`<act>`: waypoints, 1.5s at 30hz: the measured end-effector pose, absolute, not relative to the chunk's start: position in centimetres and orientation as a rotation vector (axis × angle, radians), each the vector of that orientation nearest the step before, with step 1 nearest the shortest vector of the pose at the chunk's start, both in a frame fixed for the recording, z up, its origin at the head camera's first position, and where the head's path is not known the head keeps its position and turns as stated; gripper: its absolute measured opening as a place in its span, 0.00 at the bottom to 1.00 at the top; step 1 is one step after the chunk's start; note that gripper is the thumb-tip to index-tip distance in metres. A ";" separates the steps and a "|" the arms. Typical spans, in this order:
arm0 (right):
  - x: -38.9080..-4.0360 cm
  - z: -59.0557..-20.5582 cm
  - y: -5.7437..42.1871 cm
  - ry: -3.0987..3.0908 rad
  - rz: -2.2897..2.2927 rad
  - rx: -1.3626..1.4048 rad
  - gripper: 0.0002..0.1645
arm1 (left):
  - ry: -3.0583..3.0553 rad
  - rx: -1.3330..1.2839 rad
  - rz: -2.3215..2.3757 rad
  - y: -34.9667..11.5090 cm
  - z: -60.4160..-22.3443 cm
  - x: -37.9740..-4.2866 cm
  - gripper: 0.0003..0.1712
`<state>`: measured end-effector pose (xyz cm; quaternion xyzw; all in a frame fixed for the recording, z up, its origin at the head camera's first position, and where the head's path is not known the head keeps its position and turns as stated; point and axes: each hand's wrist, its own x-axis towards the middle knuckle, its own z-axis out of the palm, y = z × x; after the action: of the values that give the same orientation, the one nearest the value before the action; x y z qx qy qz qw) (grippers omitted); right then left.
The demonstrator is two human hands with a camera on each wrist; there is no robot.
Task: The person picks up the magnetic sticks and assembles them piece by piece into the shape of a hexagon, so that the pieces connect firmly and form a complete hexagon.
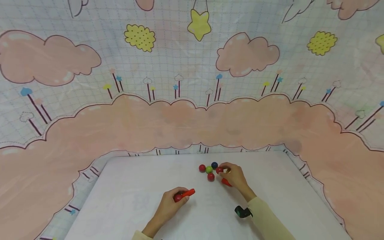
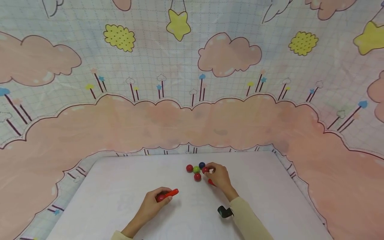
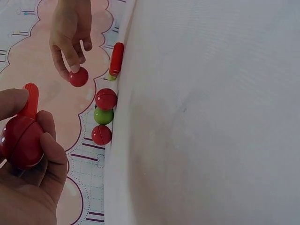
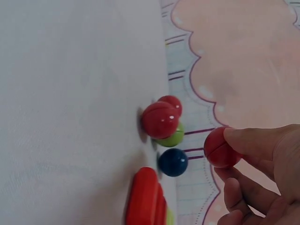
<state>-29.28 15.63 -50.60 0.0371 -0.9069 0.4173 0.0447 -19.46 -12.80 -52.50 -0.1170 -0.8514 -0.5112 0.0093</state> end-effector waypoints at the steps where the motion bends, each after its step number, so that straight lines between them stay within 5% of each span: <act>1: -29.1 -50.5 15.6 -2.760 1.279 0.124 0.16 | -2.657 -0.360 -1.602 -12.8 -52.5 -19.5 0.15; 45: -21.0 -48.4 12.6 -2.623 1.635 0.444 0.17 | -2.590 -0.531 -1.627 -10.6 -51.6 -19.9 0.15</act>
<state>-21.01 12.57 -48.38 0.1423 -0.8399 0.5236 0.0095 -19.91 -10.65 -51.55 -0.1710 -0.8343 -0.5239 0.0186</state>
